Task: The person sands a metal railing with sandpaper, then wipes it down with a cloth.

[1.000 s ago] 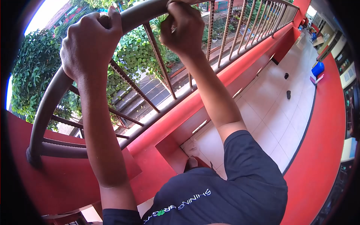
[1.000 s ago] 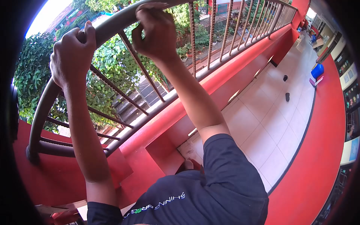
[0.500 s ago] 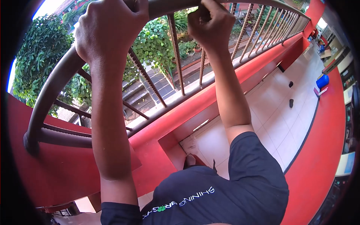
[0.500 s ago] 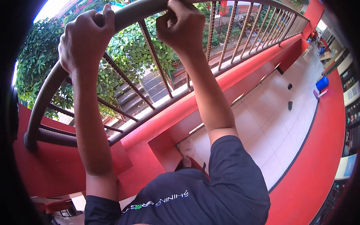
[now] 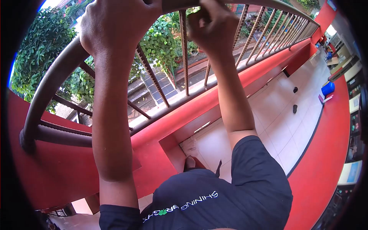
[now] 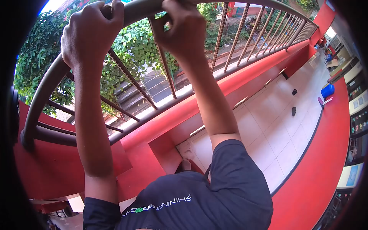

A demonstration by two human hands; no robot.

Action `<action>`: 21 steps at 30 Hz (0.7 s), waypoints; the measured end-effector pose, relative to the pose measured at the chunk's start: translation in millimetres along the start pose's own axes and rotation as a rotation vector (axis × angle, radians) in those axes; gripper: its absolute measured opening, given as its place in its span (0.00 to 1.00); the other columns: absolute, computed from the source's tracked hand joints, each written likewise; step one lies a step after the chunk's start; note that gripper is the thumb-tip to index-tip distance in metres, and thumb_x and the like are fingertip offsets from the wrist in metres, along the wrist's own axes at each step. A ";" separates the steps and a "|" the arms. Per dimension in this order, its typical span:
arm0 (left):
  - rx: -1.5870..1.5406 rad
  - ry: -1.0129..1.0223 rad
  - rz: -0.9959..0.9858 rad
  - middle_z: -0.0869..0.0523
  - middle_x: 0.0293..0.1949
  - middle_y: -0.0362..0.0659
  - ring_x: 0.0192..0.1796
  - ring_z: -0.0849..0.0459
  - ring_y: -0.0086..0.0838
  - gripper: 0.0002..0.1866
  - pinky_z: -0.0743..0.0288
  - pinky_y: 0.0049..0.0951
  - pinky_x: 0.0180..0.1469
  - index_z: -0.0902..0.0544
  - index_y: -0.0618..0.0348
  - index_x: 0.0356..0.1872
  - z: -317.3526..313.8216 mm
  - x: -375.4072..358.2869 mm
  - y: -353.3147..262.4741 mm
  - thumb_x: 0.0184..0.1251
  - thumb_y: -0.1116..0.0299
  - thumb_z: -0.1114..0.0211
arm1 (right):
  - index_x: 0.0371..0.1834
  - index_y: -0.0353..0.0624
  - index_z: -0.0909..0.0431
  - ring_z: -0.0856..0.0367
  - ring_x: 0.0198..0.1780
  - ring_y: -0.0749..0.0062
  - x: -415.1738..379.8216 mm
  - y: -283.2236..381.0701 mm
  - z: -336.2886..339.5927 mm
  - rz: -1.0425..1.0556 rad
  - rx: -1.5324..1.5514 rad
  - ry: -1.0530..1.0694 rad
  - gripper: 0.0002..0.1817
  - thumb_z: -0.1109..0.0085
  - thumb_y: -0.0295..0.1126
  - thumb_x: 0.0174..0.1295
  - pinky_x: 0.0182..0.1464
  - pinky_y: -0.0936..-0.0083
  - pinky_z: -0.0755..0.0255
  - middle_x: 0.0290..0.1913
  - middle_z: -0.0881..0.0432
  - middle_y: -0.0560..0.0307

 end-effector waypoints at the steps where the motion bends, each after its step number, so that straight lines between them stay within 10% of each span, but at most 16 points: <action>1: 0.000 -0.001 -0.005 0.14 0.22 0.45 0.29 0.14 0.37 0.20 0.19 0.43 0.42 0.13 0.52 0.20 -6.0 0.5 1.3 0.68 0.52 0.36 | 0.31 0.38 0.21 0.17 0.28 0.55 -4.0 12.1 -10.2 0.346 0.118 -0.090 0.05 0.46 0.24 0.54 0.30 0.63 0.25 0.27 0.19 0.46; 2: 0.069 -0.064 -0.024 0.14 0.21 0.45 0.28 0.14 0.37 0.20 0.19 0.43 0.41 0.13 0.52 0.20 -8.1 -0.4 1.4 0.68 0.52 0.36 | 0.27 0.38 0.25 0.20 0.23 0.55 -1.9 27.5 -37.7 0.471 0.047 -0.650 0.03 0.48 0.24 0.54 0.27 0.62 0.30 0.24 0.23 0.46; 6: 0.003 -0.077 -0.022 0.15 0.21 0.44 0.28 0.14 0.38 0.20 0.19 0.44 0.42 0.14 0.51 0.20 -3.7 -1.2 1.0 0.68 0.52 0.36 | 0.28 0.38 0.25 0.18 0.29 0.51 2.4 -16.5 6.9 -0.232 -0.113 0.011 0.03 0.48 0.25 0.53 0.32 0.59 0.27 0.29 0.20 0.46; 9: 0.142 -0.206 -0.028 0.15 0.22 0.45 0.30 0.14 0.38 0.19 0.19 0.44 0.44 0.14 0.52 0.21 -12.1 -8.3 -3.2 0.68 0.52 0.35 | 0.27 0.37 0.26 0.17 0.31 0.51 -15.5 9.0 -15.4 0.299 0.056 -0.017 0.02 0.49 0.24 0.54 0.34 0.55 0.26 0.27 0.21 0.44; 11: 0.212 -0.271 -0.041 0.14 0.23 0.45 0.31 0.14 0.38 0.19 0.19 0.44 0.45 0.14 0.52 0.21 -7.5 -7.8 -4.8 0.68 0.51 0.35 | 0.32 0.36 0.23 0.14 0.38 0.46 -11.3 4.0 -6.9 0.254 0.032 -0.034 0.05 0.47 0.23 0.55 0.41 0.52 0.21 0.32 0.18 0.41; 13: 0.057 -0.014 0.029 0.14 0.24 0.45 0.33 0.13 0.39 0.20 0.19 0.47 0.47 0.13 0.51 0.22 -2.6 -0.8 -1.6 0.69 0.50 0.36 | 0.38 0.35 0.20 0.13 0.46 0.41 0.9 -13.3 9.7 -0.395 -0.003 0.049 0.09 0.45 0.23 0.55 0.49 0.53 0.18 0.40 0.15 0.39; 17: 0.176 -0.132 -0.118 0.07 0.34 0.50 0.43 0.07 0.49 0.30 0.14 0.49 0.52 0.07 0.46 0.43 -23.7 7.5 16.0 0.69 0.33 0.44 | 0.32 0.36 0.22 0.16 0.35 0.45 -10.2 0.3 -10.0 0.257 0.012 -0.074 0.04 0.46 0.25 0.57 0.36 0.54 0.24 0.32 0.19 0.40; 21: 0.203 -0.137 -0.134 0.07 0.31 0.50 0.39 0.06 0.48 0.28 0.12 0.49 0.47 0.07 0.50 0.39 -20.2 5.7 12.7 0.70 0.37 0.43 | 0.34 0.37 0.22 0.18 0.30 0.45 14.0 -83.5 35.4 -0.202 -0.173 -0.143 0.08 0.46 0.31 0.60 0.34 0.57 0.27 0.29 0.20 0.42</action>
Point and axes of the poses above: each hand's wrist, its own x-axis towards the middle knuckle, its own z-axis out of the back of the hand, y = z × x, the point moved 3 cm from there along x, towards the middle knuckle
